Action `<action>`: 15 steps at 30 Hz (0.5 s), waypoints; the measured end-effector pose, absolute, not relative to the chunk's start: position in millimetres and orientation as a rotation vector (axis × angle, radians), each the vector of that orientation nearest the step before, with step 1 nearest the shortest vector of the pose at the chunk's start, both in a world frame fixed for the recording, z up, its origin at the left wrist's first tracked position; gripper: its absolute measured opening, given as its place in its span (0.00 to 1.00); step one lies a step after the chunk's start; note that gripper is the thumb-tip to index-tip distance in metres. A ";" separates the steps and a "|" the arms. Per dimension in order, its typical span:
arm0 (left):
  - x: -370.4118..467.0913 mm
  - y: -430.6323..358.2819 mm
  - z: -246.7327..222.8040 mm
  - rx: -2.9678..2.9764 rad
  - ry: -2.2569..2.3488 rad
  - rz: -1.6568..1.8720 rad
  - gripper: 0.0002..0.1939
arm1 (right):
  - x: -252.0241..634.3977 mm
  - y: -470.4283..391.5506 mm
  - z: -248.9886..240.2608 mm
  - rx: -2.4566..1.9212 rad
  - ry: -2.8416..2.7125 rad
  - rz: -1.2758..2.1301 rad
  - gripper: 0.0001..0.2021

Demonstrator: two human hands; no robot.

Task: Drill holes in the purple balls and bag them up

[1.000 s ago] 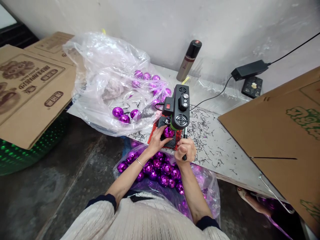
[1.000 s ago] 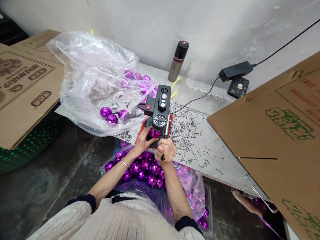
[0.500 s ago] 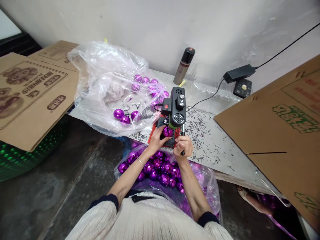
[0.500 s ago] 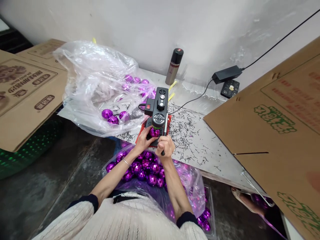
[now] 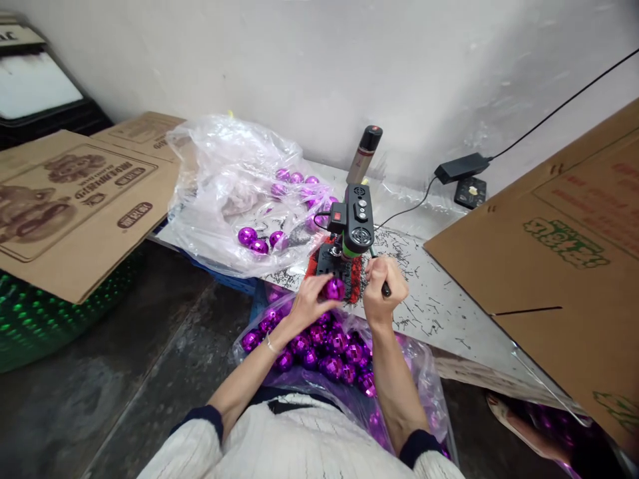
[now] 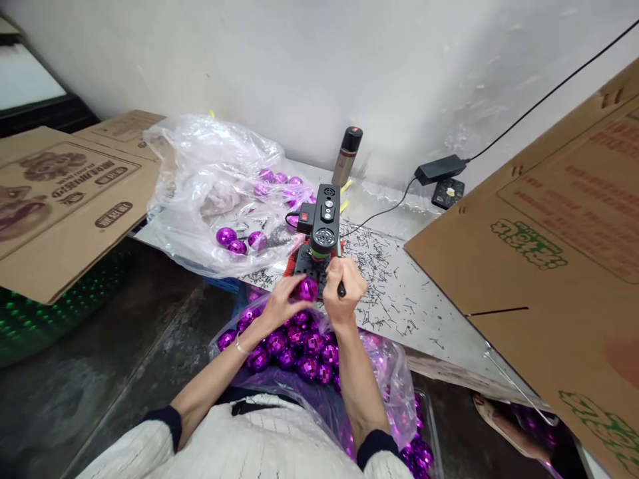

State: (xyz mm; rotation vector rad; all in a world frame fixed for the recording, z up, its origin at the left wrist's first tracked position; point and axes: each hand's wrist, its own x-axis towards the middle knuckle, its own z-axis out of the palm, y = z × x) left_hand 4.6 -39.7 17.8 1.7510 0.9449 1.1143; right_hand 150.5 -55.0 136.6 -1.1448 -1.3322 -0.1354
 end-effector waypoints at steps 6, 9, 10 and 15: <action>-23.8 -75.4 6.0 2.275 0.749 0.937 0.35 | 151.5 -58.2 115.8 -1.103 -1.382 -0.205 0.13; -17.3 -21.9 21.6 2.244 0.985 1.185 0.16 | 152.3 -58.7 113.0 -1.101 -1.389 -0.219 0.14; -14.0 5.6 29.3 2.188 1.123 1.271 0.16 | 152.3 -58.6 113.3 -1.097 -1.389 -0.221 0.14; 0.2 142.1 61.0 1.939 1.685 1.025 0.17 | 151.1 -58.6 113.7 -1.090 -1.379 -0.221 0.14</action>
